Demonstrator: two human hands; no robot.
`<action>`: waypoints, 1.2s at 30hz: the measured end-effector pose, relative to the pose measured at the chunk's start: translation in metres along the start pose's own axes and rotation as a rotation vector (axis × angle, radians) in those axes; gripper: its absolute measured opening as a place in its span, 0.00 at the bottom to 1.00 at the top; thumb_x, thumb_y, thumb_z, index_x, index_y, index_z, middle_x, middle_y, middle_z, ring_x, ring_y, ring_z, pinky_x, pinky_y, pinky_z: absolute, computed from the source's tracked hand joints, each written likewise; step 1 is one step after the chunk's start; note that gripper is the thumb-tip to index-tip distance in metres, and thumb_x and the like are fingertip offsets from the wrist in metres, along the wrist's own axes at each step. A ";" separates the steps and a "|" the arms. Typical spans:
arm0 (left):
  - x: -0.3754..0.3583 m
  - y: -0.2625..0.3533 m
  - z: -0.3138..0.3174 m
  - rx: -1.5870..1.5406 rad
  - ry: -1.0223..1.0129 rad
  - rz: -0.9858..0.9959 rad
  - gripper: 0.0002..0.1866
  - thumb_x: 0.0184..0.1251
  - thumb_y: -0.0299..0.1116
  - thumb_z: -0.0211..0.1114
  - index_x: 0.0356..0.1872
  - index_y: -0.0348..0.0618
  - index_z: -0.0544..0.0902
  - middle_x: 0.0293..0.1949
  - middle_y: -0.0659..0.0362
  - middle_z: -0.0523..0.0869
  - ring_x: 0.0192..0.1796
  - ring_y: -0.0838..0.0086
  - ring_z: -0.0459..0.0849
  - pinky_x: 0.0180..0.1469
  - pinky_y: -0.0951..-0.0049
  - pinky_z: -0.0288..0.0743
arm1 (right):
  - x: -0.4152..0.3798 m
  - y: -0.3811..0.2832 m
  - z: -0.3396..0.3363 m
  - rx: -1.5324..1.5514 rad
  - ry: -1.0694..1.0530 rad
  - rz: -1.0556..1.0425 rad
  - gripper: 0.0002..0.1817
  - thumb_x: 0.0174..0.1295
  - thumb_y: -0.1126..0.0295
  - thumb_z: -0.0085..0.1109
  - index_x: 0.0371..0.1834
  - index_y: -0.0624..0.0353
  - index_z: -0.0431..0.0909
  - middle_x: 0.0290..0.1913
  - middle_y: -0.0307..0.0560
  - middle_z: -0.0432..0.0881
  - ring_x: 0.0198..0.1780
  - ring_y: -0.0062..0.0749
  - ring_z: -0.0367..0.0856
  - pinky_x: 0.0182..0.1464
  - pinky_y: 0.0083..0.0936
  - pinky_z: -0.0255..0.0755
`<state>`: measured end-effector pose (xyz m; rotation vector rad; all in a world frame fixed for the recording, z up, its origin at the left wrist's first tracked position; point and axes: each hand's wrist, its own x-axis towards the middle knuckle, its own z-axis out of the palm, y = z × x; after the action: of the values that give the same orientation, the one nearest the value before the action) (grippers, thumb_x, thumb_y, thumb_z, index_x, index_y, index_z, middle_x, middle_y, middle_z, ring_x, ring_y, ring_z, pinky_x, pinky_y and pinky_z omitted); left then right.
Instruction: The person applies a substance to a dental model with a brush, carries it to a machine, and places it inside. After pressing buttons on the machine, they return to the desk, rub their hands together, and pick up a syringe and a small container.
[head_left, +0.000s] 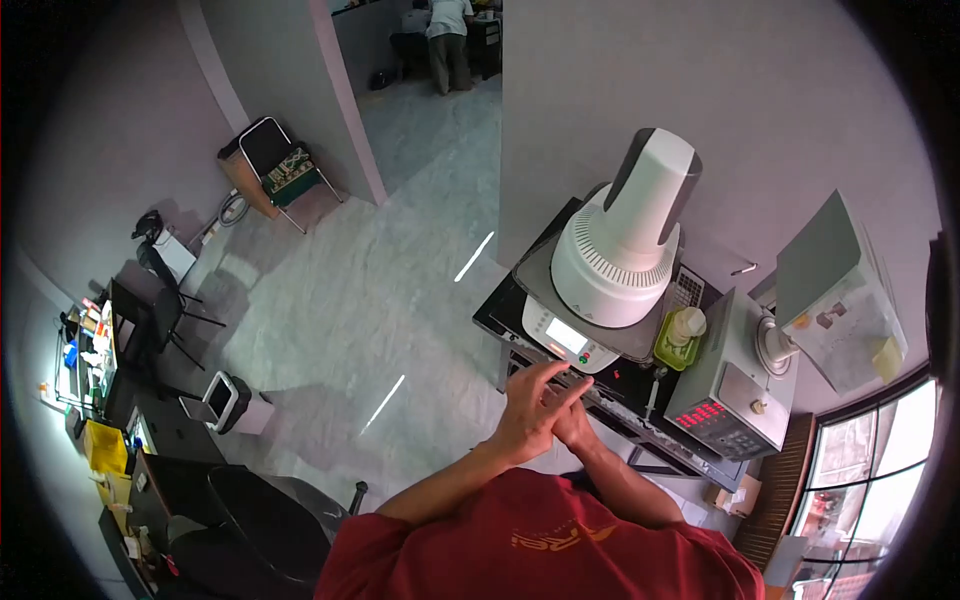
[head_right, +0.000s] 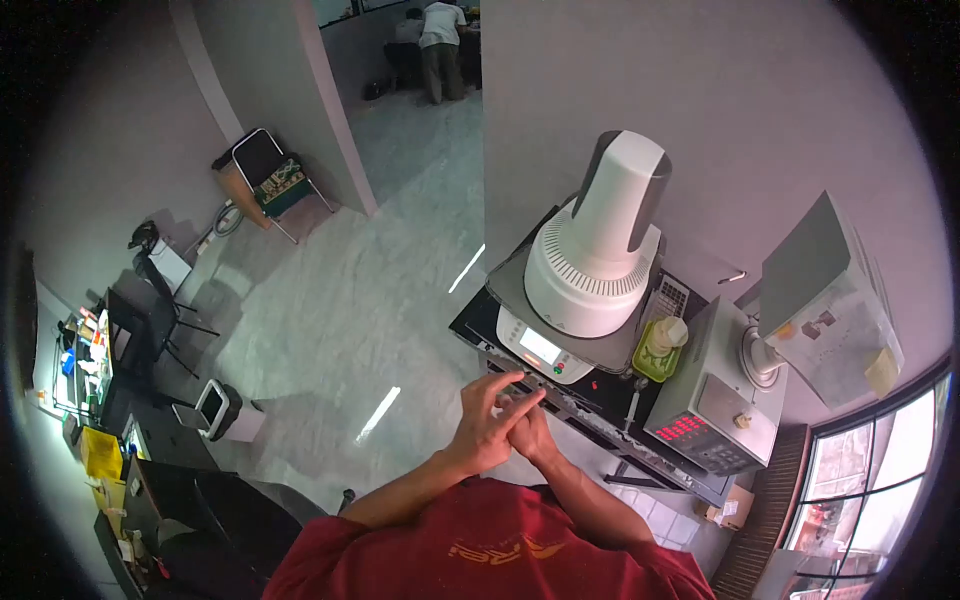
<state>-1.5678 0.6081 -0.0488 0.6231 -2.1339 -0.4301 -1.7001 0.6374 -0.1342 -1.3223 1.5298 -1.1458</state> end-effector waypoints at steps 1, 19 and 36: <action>-0.003 -0.006 -0.009 -0.014 -0.004 -0.036 0.37 0.51 0.20 0.63 0.67 0.57 0.77 0.65 0.53 0.71 0.64 0.55 0.71 0.64 0.53 0.62 | 0.010 0.001 0.009 0.011 -0.010 0.021 0.18 0.71 0.62 0.46 0.46 0.67 0.79 0.43 0.63 0.83 0.47 0.47 0.82 0.48 0.37 0.73; -0.055 -0.225 -0.065 0.214 0.098 -0.515 0.21 0.77 0.45 0.47 0.56 0.46 0.82 0.53 0.46 0.84 0.59 0.49 0.80 0.62 0.42 0.67 | 0.150 -0.061 0.160 1.358 -0.631 0.715 0.29 0.77 0.47 0.40 0.67 0.59 0.69 0.68 0.49 0.72 0.70 0.40 0.68 0.72 0.39 0.59; 0.054 -0.476 -0.304 0.268 -0.005 -0.845 0.15 0.69 0.29 0.55 0.47 0.24 0.76 0.43 0.33 0.84 0.45 0.40 0.83 0.47 0.50 0.77 | 0.451 -0.137 0.447 0.826 -0.373 0.513 0.17 0.75 0.54 0.54 0.36 0.56 0.74 0.31 0.36 0.74 0.33 0.21 0.70 0.37 0.24 0.69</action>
<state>-1.2158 0.1635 -0.0788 1.6856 -1.8568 -0.5874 -1.2995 0.1257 -0.1289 -0.4964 0.8736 -0.9557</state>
